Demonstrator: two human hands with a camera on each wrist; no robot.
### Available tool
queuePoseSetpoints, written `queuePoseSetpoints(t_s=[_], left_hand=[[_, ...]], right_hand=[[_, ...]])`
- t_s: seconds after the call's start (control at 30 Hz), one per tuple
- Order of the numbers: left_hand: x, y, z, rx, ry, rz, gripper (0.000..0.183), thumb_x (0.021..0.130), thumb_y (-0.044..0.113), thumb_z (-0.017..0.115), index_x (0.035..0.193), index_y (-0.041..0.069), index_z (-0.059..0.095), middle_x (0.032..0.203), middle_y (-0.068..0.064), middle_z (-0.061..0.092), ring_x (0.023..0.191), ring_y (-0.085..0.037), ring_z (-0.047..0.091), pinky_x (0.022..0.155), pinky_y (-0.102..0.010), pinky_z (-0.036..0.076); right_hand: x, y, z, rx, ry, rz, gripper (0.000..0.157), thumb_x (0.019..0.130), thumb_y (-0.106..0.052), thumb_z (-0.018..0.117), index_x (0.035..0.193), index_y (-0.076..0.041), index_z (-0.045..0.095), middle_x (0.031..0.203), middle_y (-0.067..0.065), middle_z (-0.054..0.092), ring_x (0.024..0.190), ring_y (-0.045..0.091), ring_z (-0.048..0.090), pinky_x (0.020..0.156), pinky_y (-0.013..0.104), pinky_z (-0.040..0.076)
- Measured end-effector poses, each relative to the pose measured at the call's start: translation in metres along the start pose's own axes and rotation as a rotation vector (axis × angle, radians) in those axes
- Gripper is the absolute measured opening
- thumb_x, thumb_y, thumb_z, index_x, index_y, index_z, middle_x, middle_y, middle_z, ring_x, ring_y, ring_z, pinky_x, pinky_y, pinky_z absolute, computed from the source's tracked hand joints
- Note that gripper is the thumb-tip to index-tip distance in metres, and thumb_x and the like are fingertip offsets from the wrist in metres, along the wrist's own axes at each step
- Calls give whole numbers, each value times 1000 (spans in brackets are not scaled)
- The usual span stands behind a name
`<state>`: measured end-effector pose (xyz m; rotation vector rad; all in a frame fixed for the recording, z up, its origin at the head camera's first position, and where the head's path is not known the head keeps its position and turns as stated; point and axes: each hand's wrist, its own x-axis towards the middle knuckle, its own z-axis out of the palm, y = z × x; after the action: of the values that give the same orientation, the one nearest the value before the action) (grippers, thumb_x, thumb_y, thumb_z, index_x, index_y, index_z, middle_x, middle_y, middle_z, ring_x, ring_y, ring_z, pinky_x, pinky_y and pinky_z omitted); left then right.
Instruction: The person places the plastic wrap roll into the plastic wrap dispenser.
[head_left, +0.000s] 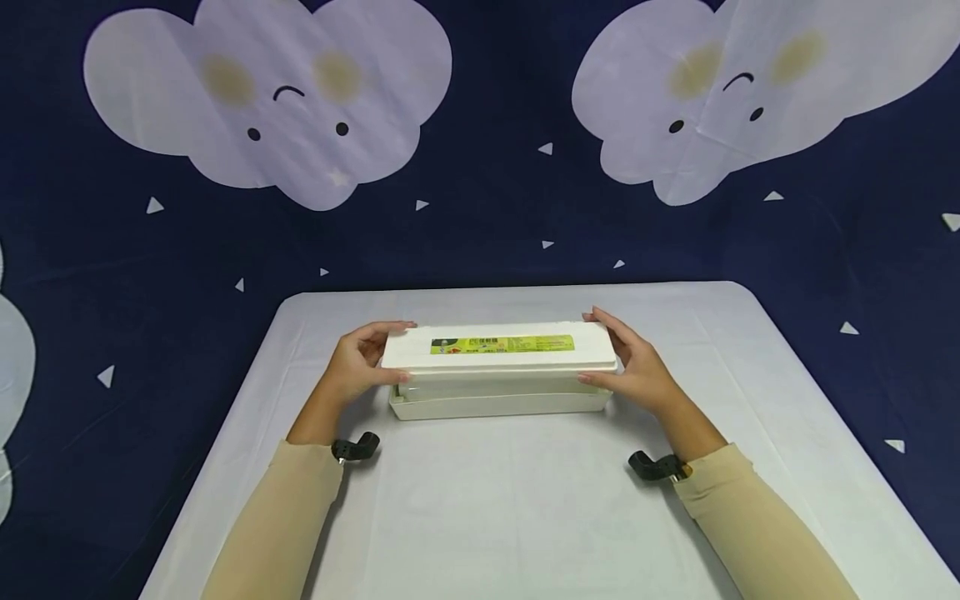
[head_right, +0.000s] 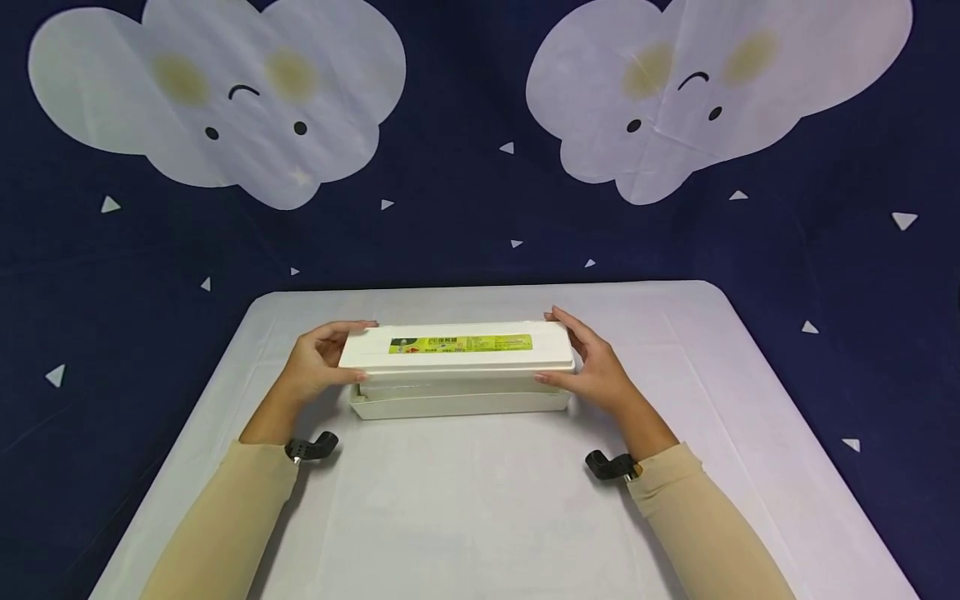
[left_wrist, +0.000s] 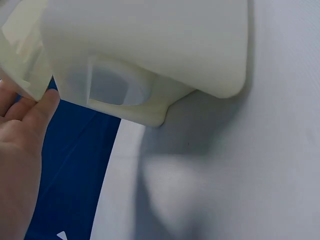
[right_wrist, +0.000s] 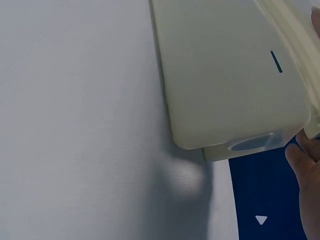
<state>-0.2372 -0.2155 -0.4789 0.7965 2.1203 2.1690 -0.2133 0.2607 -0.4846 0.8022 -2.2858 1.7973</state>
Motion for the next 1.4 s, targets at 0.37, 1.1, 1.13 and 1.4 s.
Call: queuePoseSetpoints(t_s=[0.37,1.1,1.13,1.4], left_hand=[[-13,-1,1,106,-58,28,80,64,-22,92,136,-9,61,143,-26,58,136,-30,53,114,-37,40],[-23,-5,7,175,-91,-17,85,60,-13,98,137,-3,63,143,-19,60,134,-33,52,110,-35,42],[-23,-5,7,179,-92,-17,85,60,-13,98,137,-3,63,143,-18,60,135,-34,52,110,-35,42],[-25,-4,9,195,-86,17,84,60,-14,98,136,-3,64,145,-21,57,138,-36,49,115,-32,37]], right_hand=[[-7,1,2,-20,-18,-28,111,67,17,93,161,-4,38,156,23,46,146,37,41,116,32,35],[-25,12,8,-56,-19,-68,113,63,13,97,160,-2,40,156,24,46,149,37,36,120,42,27],[-25,12,8,-63,-17,-65,113,64,13,97,160,0,40,156,23,46,149,37,36,120,42,27],[-24,9,10,-87,4,-71,112,59,24,93,155,13,36,156,30,44,148,42,35,119,38,28]])
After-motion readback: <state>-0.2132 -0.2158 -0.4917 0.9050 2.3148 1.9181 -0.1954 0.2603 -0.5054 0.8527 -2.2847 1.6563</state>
